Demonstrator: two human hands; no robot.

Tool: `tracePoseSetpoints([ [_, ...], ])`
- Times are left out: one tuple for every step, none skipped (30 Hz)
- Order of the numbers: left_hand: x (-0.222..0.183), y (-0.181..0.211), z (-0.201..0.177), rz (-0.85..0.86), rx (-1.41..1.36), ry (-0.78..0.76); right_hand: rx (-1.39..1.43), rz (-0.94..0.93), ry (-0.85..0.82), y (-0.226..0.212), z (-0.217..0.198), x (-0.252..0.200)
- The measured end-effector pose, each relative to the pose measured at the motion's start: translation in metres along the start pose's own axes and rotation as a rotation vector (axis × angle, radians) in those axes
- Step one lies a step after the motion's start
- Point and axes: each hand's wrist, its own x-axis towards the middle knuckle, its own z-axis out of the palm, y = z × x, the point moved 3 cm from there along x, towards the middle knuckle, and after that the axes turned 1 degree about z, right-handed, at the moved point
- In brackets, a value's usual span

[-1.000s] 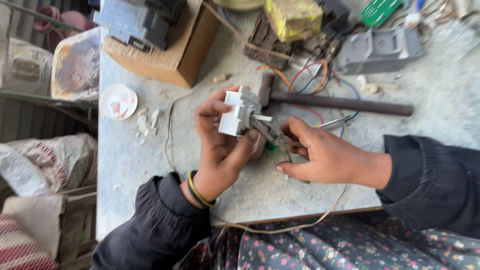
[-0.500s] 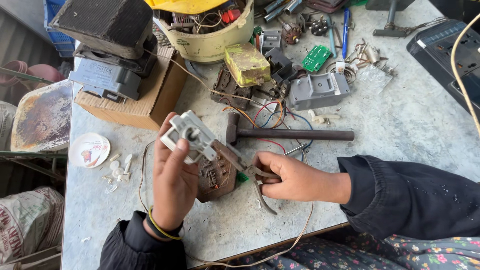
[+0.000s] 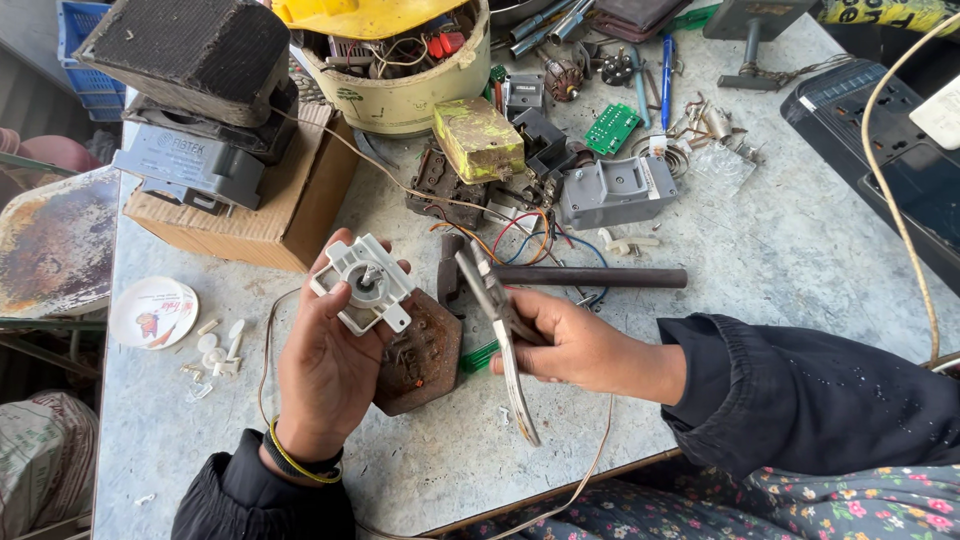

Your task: The person uses pliers and a hammer to remove a pin from a white plastic electrical component, then uses a screwdriver to adjust a gray metal box. The person works at a cluttered table with various tools and parts.

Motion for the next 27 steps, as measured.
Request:
tracePoseSetpoints([
  [0.000,-0.001,0.001,0.016,0.055,-0.029,0.030,-0.048,-0.002,0.002,-0.002,0.000],
  [0.000,-0.002,0.002,0.035,0.110,-0.059,0.060,-0.064,0.015,0.005,-0.006,0.000],
  [0.000,-0.004,0.004,0.054,0.164,-0.089,0.090,-0.080,0.032,0.007,-0.009,0.000],
  [-0.003,-0.008,0.007,0.065,0.235,-0.142,0.119,-0.096,0.050,0.009,-0.011,-0.001],
  [-0.008,-0.013,0.010,0.076,0.305,-0.195,0.116,-0.144,0.049,0.009,-0.012,-0.001],
  [-0.014,-0.017,0.014,0.087,0.376,-0.249,0.113,-0.193,0.049,0.008,-0.012,-0.002],
  [-0.019,-0.020,0.016,0.122,0.499,-0.278,0.109,-0.241,0.048,0.007,-0.010,-0.003],
  [-0.025,-0.023,0.019,0.157,0.623,-0.306,0.127,-0.209,0.031,0.008,-0.007,-0.004],
  [-0.030,-0.024,0.021,0.192,0.746,-0.334,0.146,-0.178,0.014,0.009,-0.004,-0.004],
  [-0.032,-0.024,0.023,0.213,0.767,-0.370,0.157,-0.148,0.000,0.007,-0.001,-0.005],
  [-0.034,-0.023,0.026,0.234,0.788,-0.405,0.108,-0.123,0.008,0.005,0.000,-0.005],
  [-0.035,-0.023,0.029,0.248,0.810,-0.442,0.066,-0.095,0.019,0.005,0.003,-0.006],
  [-0.034,-0.022,0.031,0.273,0.857,-0.449,0.023,-0.067,0.031,0.004,0.004,-0.007],
  [-0.034,-0.020,0.032,0.295,0.907,-0.450,-0.023,-0.101,0.024,0.001,0.006,-0.008],
  [-0.034,-0.019,0.033,0.318,0.957,-0.451,-0.069,-0.135,0.017,-0.001,0.008,-0.008],
  [-0.034,-0.018,0.034,0.327,0.979,-0.461,-0.114,-0.168,0.005,-0.002,0.009,-0.007],
  [-0.033,-0.017,0.034,0.336,1.002,-0.470,-0.120,-0.149,0.018,-0.002,0.010,-0.007],
  [-0.033,-0.018,0.035,0.344,1.024,-0.476,-0.126,-0.128,0.029,-0.003,0.008,-0.007],
  [-0.032,-0.018,0.034,0.330,0.984,-0.490,-0.132,-0.107,0.039,-0.003,0.006,-0.008],
  [-0.032,-0.018,0.034,0.316,0.945,-0.504,-0.158,-0.130,0.058,-0.004,0.005,-0.009],
  [-0.032,-0.019,0.033,0.301,0.905,-0.517,-0.184,-0.154,0.077,-0.005,0.003,-0.010],
  [-0.031,-0.020,0.032,0.191,0.770,-0.511,-0.210,-0.181,0.096,-0.006,0.003,-0.010],
  [-0.031,-0.022,0.031,0.082,0.635,-0.502,-0.245,-0.217,0.107,-0.008,0.002,-0.010],
  [-0.030,-0.024,0.030,-0.025,0.499,-0.492,-0.280,-0.253,0.118,-0.010,0.001,-0.010],
  [-0.030,-0.023,0.030,-0.034,0.497,-0.513,-0.316,-0.289,0.129,-0.011,0.001,-0.011],
  [-0.029,-0.022,0.030,-0.040,0.497,-0.533,-0.301,-0.286,0.138,-0.013,0.000,-0.010],
  [-0.029,-0.020,0.030,-0.046,0.497,-0.553,-0.286,-0.282,0.147,-0.014,-0.001,-0.011],
])
